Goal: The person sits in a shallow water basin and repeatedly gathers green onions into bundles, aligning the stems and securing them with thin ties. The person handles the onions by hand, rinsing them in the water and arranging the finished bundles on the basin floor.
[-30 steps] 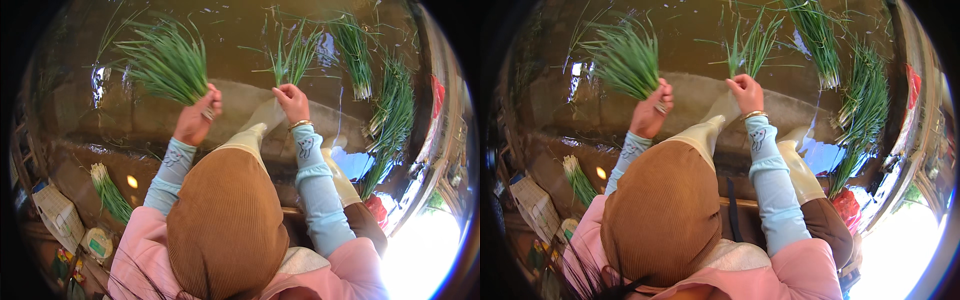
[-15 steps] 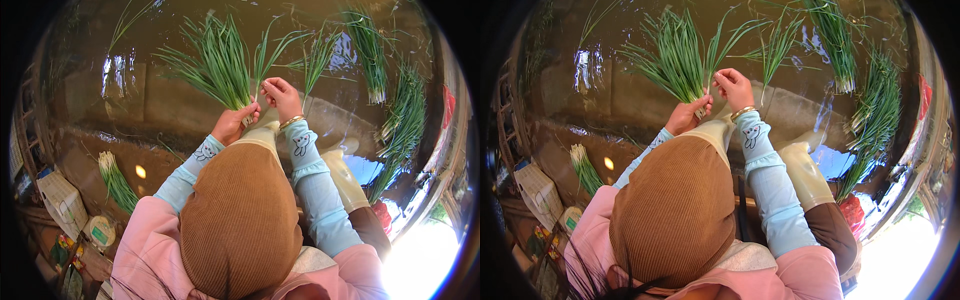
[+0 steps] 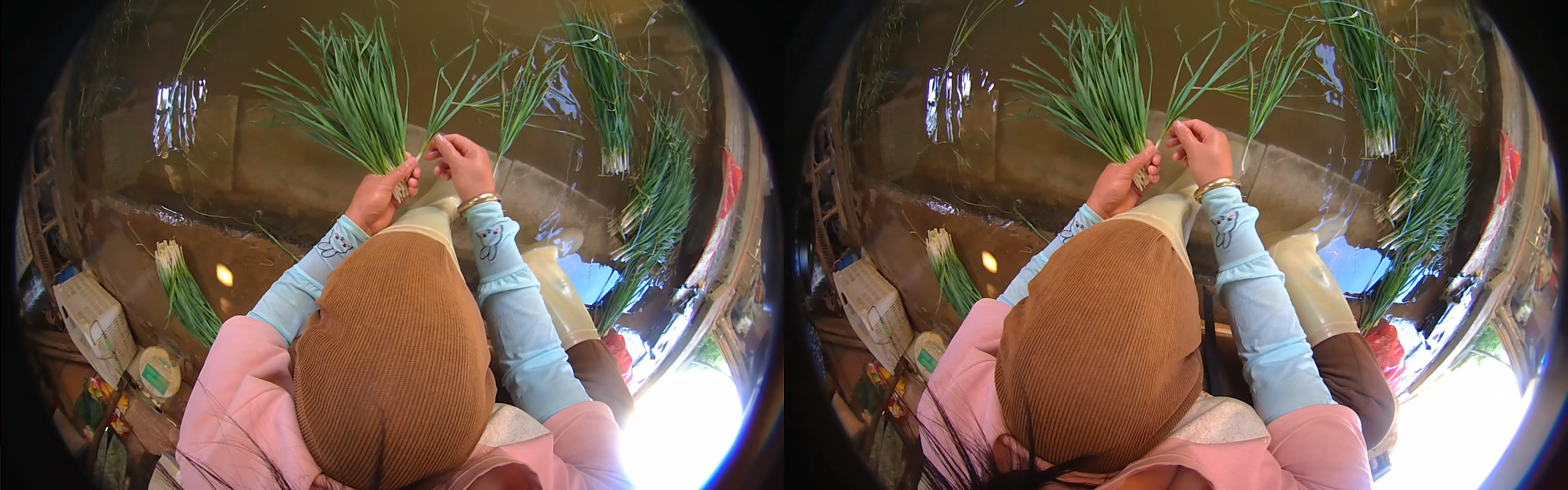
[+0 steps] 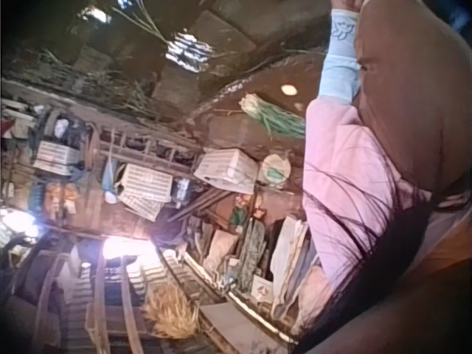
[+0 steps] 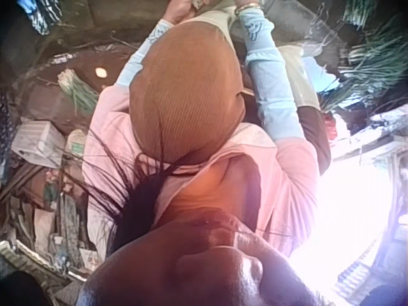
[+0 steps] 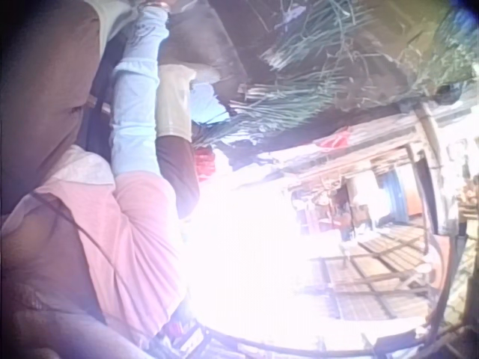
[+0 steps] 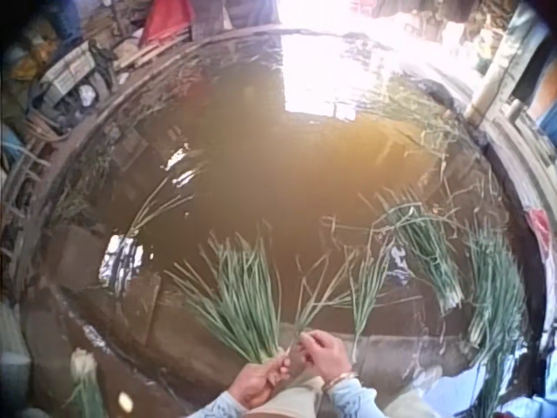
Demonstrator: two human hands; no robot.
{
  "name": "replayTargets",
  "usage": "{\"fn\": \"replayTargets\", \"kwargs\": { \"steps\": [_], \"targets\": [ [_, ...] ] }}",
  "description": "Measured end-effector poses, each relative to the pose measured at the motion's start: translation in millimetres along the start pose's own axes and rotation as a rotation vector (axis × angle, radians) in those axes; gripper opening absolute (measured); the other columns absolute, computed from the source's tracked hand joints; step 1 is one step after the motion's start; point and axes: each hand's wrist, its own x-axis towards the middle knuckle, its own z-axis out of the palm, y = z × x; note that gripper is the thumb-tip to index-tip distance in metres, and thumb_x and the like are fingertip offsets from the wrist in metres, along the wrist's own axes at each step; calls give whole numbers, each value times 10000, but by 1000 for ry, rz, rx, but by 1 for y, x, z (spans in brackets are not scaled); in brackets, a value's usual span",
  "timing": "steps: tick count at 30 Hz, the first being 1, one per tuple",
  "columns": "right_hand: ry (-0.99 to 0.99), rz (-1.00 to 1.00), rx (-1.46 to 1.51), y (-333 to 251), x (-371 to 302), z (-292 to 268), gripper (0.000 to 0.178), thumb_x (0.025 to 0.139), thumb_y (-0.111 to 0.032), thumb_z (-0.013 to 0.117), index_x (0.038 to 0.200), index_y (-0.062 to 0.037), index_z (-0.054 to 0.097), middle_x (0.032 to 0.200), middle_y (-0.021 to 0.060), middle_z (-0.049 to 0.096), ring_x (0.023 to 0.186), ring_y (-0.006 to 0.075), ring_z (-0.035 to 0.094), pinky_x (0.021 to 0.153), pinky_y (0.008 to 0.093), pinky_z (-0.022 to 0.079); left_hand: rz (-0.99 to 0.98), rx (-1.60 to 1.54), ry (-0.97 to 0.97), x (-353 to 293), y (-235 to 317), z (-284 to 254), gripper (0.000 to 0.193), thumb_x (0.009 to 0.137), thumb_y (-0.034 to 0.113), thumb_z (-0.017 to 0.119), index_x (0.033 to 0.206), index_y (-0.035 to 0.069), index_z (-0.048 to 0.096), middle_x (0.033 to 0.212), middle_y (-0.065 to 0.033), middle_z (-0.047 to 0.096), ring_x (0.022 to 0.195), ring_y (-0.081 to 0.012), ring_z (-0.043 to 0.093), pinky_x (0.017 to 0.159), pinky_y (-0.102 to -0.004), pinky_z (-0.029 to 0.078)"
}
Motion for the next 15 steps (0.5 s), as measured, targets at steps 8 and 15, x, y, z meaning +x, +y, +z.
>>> {"fn": "replayTargets", "kwargs": {
  "steps": [8,15],
  "targets": [
    [291,-480,-959,-5,-3,15,235,839,-310,647,784,-95,573,727,87,628,662,321,618,563,414,472,-54,-8,1,-2,-1,9,120,952,144,570,1032,54,569,845,-11,552,708,-87,517,647,-231,450],
    [243,-823,-1274,-4,-10,15,170,780,-245,664,791,-117,552,712,40,559,648,245,618,519,356,480,-65,-58,-24,1,-9,-5,145,958,161,555,959,20,591,835,-19,575,716,-105,520,657,-244,449]
  ]
}}
